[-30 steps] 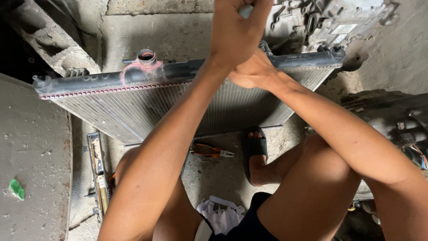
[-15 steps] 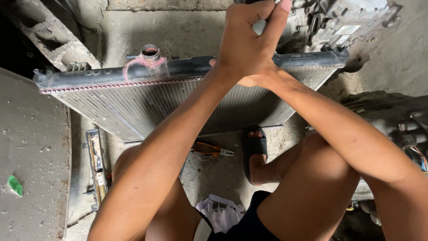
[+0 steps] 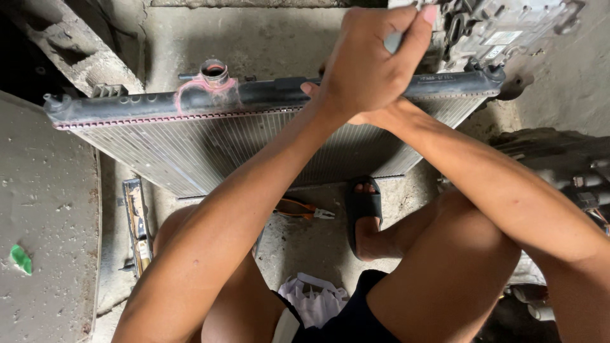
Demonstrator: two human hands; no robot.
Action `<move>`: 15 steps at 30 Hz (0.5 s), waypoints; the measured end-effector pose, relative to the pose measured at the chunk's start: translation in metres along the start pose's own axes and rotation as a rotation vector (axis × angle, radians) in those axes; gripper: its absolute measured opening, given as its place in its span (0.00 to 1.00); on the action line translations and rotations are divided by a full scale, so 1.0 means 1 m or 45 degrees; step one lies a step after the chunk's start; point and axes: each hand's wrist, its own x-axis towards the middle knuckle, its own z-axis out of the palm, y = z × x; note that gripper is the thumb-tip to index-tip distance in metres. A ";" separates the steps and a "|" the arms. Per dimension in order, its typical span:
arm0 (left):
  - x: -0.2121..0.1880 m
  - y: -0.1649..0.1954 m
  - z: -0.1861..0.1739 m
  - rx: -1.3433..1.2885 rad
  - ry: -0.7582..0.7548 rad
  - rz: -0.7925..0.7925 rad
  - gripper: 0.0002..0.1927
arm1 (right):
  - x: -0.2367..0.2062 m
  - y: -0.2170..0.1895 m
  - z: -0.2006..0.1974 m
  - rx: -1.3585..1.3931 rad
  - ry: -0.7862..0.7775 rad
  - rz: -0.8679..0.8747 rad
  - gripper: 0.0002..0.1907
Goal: The person uses a screwdriver to pry and separate the top plastic tank from the core of a car radiator. They work along the seam, applying leverage to break the seal and detach the tank.
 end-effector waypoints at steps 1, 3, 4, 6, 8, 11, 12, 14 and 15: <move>0.002 -0.004 0.001 -0.090 0.052 0.016 0.21 | 0.004 -0.002 0.002 -0.044 0.033 -0.031 0.20; 0.007 -0.012 0.003 -0.279 0.149 0.050 0.23 | 0.007 -0.005 0.004 -0.132 0.122 -0.106 0.18; 0.011 -0.018 0.001 -0.175 0.151 -0.072 0.21 | 0.009 -0.005 0.004 -0.180 0.100 -0.087 0.18; 0.014 -0.033 -0.007 0.032 0.145 -0.315 0.18 | 0.010 -0.008 0.003 -0.295 0.037 -0.043 0.13; 0.013 -0.051 -0.012 0.000 0.128 -0.194 0.19 | 0.013 -0.013 0.000 -0.298 -0.226 0.240 0.16; 0.010 -0.081 -0.007 0.127 0.164 -0.095 0.18 | 0.017 -0.018 -0.006 -0.299 -0.388 0.478 0.22; 0.009 -0.091 -0.005 0.205 0.201 -0.080 0.17 | 0.018 -0.020 -0.007 -0.300 -0.414 0.512 0.25; 0.011 -0.110 -0.001 0.267 0.239 -0.106 0.16 | 0.019 -0.024 -0.008 -0.346 -0.184 0.321 0.27; 0.013 -0.117 0.001 0.290 0.249 -0.116 0.15 | 0.019 -0.026 -0.009 -0.369 -0.065 0.234 0.29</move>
